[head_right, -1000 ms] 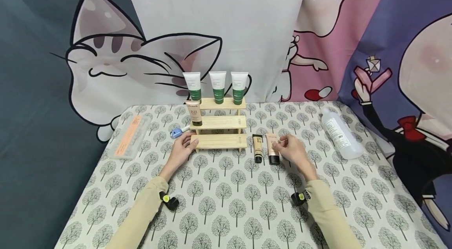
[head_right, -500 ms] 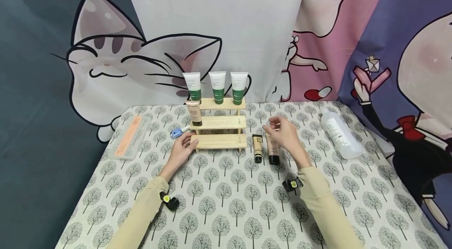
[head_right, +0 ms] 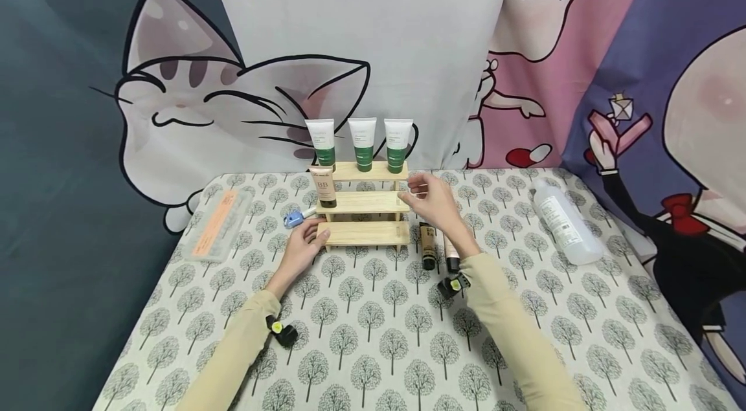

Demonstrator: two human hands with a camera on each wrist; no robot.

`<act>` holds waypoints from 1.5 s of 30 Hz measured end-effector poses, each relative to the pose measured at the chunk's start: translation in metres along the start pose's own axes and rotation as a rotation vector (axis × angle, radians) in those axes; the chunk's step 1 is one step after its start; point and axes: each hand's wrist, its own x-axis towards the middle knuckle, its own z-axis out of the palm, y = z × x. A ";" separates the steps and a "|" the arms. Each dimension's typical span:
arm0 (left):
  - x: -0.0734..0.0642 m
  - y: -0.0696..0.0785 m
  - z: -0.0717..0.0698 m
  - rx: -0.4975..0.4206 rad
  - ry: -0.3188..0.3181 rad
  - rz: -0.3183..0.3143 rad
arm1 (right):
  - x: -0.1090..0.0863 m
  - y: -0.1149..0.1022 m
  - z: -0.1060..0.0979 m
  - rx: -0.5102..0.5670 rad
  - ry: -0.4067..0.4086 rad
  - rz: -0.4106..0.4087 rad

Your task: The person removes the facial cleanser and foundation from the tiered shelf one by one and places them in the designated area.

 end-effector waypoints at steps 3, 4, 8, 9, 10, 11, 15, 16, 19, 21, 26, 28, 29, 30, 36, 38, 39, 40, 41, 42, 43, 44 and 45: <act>0.000 0.000 0.000 0.012 0.001 0.007 | 0.007 -0.009 0.010 0.043 -0.028 -0.007; 0.000 0.000 0.000 0.016 0.001 0.007 | 0.009 -0.012 0.014 0.055 -0.037 -0.005; 0.000 0.000 -0.001 0.022 0.004 0.007 | 0.018 -0.022 0.029 0.076 -0.067 -0.003; 0.001 -0.001 -0.001 0.024 0.004 0.010 | 0.020 -0.025 0.033 0.089 -0.072 -0.006; 0.001 -0.001 -0.001 0.024 0.005 0.011 | 0.022 -0.027 0.036 0.095 -0.077 -0.014; 0.001 -0.001 -0.001 0.027 0.007 0.015 | 0.025 -0.030 0.040 0.103 -0.085 -0.023; 0.001 -0.001 -0.002 0.034 0.015 0.014 | 0.034 -0.039 0.055 0.150 -0.109 -0.059; 0.001 -0.001 -0.002 0.037 0.015 0.011 | 0.036 -0.040 0.058 0.152 -0.114 -0.065; 0.001 -0.002 -0.001 0.043 0.015 0.003 | 0.042 -0.045 0.069 0.153 -0.127 -0.086; 0.001 -0.002 -0.001 0.042 0.012 0.001 | 0.044 -0.048 0.076 0.154 -0.135 -0.108; 0.002 -0.002 0.001 0.031 0.003 0.004 | 0.048 -0.055 0.093 0.197 -0.169 -0.116; 0.001 -0.002 0.001 0.028 -0.002 0.000 | 0.048 -0.058 0.099 0.210 -0.181 -0.106; 0.001 -0.002 0.001 0.027 -0.004 0.002 | 0.048 -0.059 0.101 0.207 -0.180 -0.103; 0.000 -0.001 0.001 0.025 -0.004 0.003 | 0.048 -0.060 0.103 0.206 -0.181 -0.101; -0.001 0.000 0.002 0.034 0.001 0.018 | 0.049 -0.060 0.116 0.206 -0.134 -0.117; -0.001 0.001 0.002 0.034 0.000 0.019 | 0.049 -0.058 0.119 0.208 -0.107 -0.131; -0.001 0.001 0.002 0.035 -0.001 0.017 | 0.049 -0.058 0.120 0.207 -0.097 -0.140; -0.001 0.001 0.002 0.036 -0.001 0.012 | 0.049 -0.057 0.121 0.208 -0.090 -0.147; -0.002 0.001 0.002 0.035 -0.002 0.014 | 0.049 -0.056 0.121 0.206 -0.085 -0.150; -0.002 0.001 0.002 0.035 0.000 0.015 | 0.049 -0.056 0.121 0.204 -0.081 -0.154; -0.001 0.001 0.001 0.034 0.001 0.017 | 0.049 -0.055 0.121 0.200 -0.079 -0.156; -0.002 0.001 0.001 0.037 0.002 0.020 | 0.049 -0.055 0.121 0.199 -0.078 -0.159; -0.002 0.001 0.001 0.039 0.004 0.021 | 0.048 -0.055 0.120 0.199 -0.077 -0.163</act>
